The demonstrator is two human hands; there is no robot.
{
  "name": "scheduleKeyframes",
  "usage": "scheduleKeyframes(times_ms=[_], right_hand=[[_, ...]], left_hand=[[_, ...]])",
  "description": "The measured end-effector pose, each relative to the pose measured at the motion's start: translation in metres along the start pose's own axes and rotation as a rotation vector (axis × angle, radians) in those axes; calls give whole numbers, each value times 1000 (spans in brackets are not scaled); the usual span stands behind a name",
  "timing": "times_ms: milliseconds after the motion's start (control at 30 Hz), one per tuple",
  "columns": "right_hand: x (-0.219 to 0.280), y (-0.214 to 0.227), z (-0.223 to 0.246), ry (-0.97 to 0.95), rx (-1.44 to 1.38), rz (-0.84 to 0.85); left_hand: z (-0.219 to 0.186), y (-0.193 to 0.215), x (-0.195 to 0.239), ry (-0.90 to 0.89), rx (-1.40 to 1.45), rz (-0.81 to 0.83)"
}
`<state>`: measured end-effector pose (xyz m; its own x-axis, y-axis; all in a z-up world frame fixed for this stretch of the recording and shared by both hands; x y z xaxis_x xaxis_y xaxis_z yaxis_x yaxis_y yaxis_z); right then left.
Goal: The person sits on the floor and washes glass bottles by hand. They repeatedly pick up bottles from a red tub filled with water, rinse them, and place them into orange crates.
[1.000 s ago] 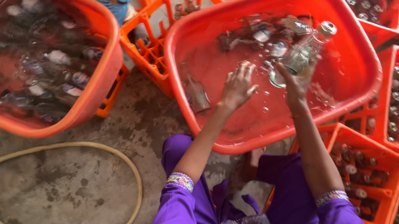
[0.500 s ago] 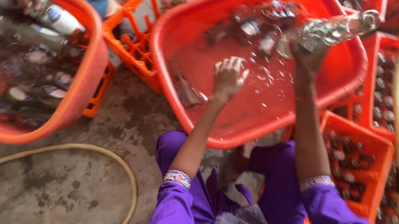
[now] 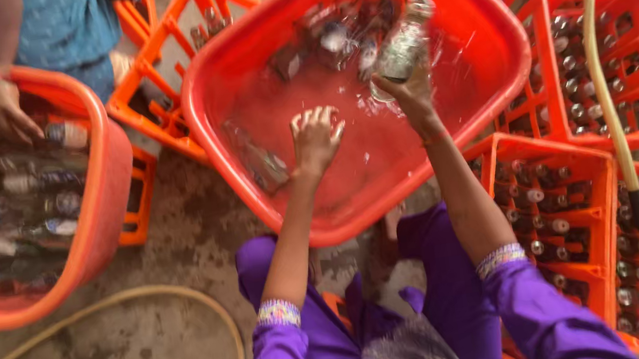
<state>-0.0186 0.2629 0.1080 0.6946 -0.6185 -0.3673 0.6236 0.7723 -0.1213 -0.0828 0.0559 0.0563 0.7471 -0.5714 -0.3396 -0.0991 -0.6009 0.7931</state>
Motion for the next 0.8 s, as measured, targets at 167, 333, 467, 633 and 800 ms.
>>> scheduleKeyframes(times_ms=[167, 333, 467, 633, 800], right_hand=[[8, 5, 1, -105, -40, 3], [-6, -5, 16, -67, -66, 107], [4, 2, 6, -38, 297, 78], [13, -25, 55, 504, 1026, 239], [34, -40, 92, 688, 1315, 255]], left_hand=[[-4, -5, 12, -4, -37, -24], [-3, -11, -3, 32, -2, 74], [-13, -1, 8, 9, 41, -5], [-17, 22, -6, 152, 1057, 4], [-30, 45, -6, 37, 647, -20]])
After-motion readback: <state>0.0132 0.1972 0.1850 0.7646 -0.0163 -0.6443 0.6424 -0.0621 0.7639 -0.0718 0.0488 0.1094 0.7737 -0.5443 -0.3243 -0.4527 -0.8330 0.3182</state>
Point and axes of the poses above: each hand's wrist, its own x-axis away from the middle knuckle, its own y-axis out of the back of the hand, z = x × y, the point moved 10 cm from there along -x, towards the middle knuckle, and after that the axes turned 4 degrees about -z, right-handed, at the moved point
